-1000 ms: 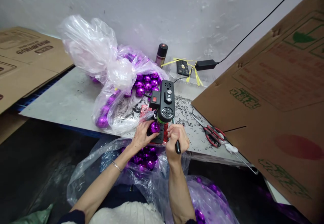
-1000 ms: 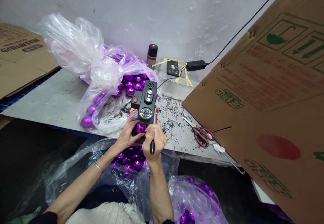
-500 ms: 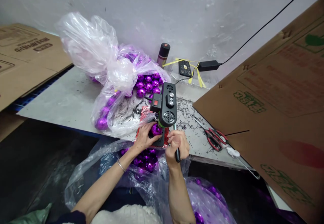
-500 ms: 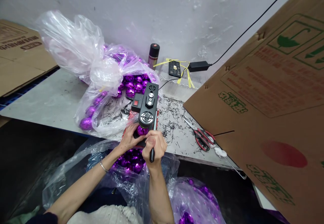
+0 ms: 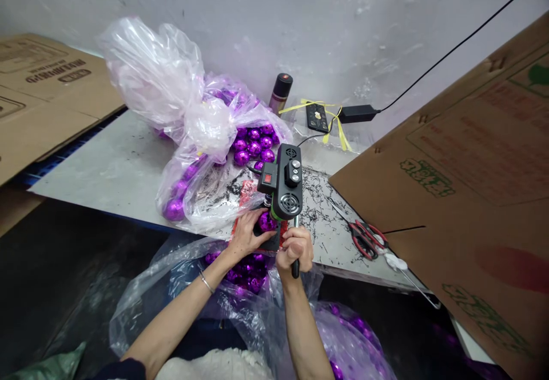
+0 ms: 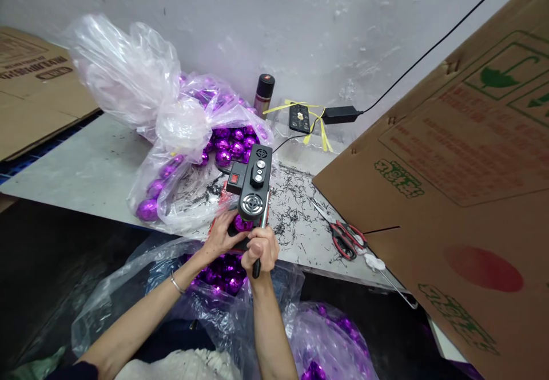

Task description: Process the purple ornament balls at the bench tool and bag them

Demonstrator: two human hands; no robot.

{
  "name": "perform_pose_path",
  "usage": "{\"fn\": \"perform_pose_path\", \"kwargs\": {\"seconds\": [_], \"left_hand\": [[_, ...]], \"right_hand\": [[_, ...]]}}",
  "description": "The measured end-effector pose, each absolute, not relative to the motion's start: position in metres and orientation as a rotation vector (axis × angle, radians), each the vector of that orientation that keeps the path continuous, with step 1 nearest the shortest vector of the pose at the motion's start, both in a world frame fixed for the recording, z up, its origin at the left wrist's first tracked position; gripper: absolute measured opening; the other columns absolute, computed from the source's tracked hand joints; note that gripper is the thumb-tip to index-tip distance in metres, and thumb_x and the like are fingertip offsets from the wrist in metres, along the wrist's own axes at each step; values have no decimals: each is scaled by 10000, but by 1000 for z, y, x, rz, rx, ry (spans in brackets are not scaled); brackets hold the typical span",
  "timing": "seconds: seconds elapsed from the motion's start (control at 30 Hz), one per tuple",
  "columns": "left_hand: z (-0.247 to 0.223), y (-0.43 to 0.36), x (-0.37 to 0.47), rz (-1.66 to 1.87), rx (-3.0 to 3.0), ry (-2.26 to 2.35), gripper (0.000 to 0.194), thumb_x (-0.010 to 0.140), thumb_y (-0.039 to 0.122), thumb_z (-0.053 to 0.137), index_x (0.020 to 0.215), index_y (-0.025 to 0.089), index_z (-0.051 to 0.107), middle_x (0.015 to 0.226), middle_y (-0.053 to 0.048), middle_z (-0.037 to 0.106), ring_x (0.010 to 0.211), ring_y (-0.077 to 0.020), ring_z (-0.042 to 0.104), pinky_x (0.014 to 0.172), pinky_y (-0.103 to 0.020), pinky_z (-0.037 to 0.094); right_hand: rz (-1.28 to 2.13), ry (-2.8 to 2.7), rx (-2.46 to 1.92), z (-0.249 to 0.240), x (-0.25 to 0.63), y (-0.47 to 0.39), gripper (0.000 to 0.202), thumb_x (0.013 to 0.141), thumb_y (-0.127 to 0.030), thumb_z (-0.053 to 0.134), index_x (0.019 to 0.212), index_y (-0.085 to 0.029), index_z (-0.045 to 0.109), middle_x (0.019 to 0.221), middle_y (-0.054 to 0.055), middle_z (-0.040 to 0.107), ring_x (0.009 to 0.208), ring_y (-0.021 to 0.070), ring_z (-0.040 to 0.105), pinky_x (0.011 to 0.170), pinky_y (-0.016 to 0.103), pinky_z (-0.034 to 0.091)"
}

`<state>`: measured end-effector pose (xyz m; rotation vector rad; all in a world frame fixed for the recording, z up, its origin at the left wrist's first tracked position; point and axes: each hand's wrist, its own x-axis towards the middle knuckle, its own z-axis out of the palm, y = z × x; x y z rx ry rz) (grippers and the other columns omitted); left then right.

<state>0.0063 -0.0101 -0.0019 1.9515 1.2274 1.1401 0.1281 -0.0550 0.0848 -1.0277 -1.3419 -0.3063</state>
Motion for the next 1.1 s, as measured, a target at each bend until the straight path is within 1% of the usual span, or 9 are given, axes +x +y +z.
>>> {"fn": "perform_pose_path", "kwargs": {"seconds": [0.23,0.4,0.53,0.67,0.73,0.83,0.97,1.03,1.1], "left_hand": [[-2,-9,6,1130,1948,1215,598,915,518,827,1408,216,676,1346,-152,771,1250,-358,729,1062,-524,583],[-1,-6,6,1117,1959,1195,614,900,514,843,1410,216,677,1346,-153,773,1259,-365,727,1079,-536,577],[-3,-6,6,1131,1983,1191,608,905,506,843,1410,212,675,1336,-151,776,1251,-358,733,1073,-524,584],[-4,-4,7,1160,2027,1196,586,919,494,830,1396,190,675,1307,-152,783,1222,-348,746,1048,-507,601],[-3,-1,9,1165,2033,1212,587,920,501,829,1391,188,674,1293,-150,786,1208,-346,750,1038,-504,606],[0,-2,9,1167,2023,1201,596,922,511,825,1397,189,664,1298,-153,783,1212,-346,749,1046,-512,605],[3,-29,-5,1140,2080,1119,587,970,491,767,1462,208,617,1395,-162,743,1324,-358,706,1160,-577,547],[5,-48,-18,1115,2131,1081,677,954,526,777,1518,211,575,1467,-177,703,1397,-376,663,1203,-600,517],[9,-55,-32,1126,2151,1080,764,934,565,790,1563,214,535,1507,-185,677,1419,-380,648,1190,-579,539]], "right_hand": [[-274,-1309,-1031,75,127,-55,402,1131,-314,369,754,-250,493,705,-26,546,629,145,562,688,349,486],[-254,-1311,-996,77,127,-52,399,1137,-313,378,759,-248,489,720,-28,552,632,139,545,692,340,477],[-258,-1314,-976,76,127,-50,397,1141,-301,368,762,-248,474,721,-35,555,626,132,536,679,327,467],[-296,-1358,-973,72,128,-49,422,1146,-323,354,749,-246,475,717,-38,565,610,124,561,670,318,482],[-311,-1372,-977,79,128,-50,428,1143,-312,349,739,-247,473,716,-34,569,603,125,565,658,315,481],[-226,-1337,-1035,106,127,-56,418,1126,-252,384,720,-244,479,706,-32,575,610,124,567,624,299,442],[-32,-1277,-1136,146,125,-62,432,1121,-258,430,691,-243,468,647,-44,528,640,131,586,632,293,423],[-13,-1293,-1138,153,125,-64,435,1125,-273,431,693,-241,471,649,-44,531,637,126,581,632,289,420],[-32,-1312,-1129,150,124,-65,421,1128,-274,422,715,-238,492,668,-42,549,630,119,571,626,285,419]]}}
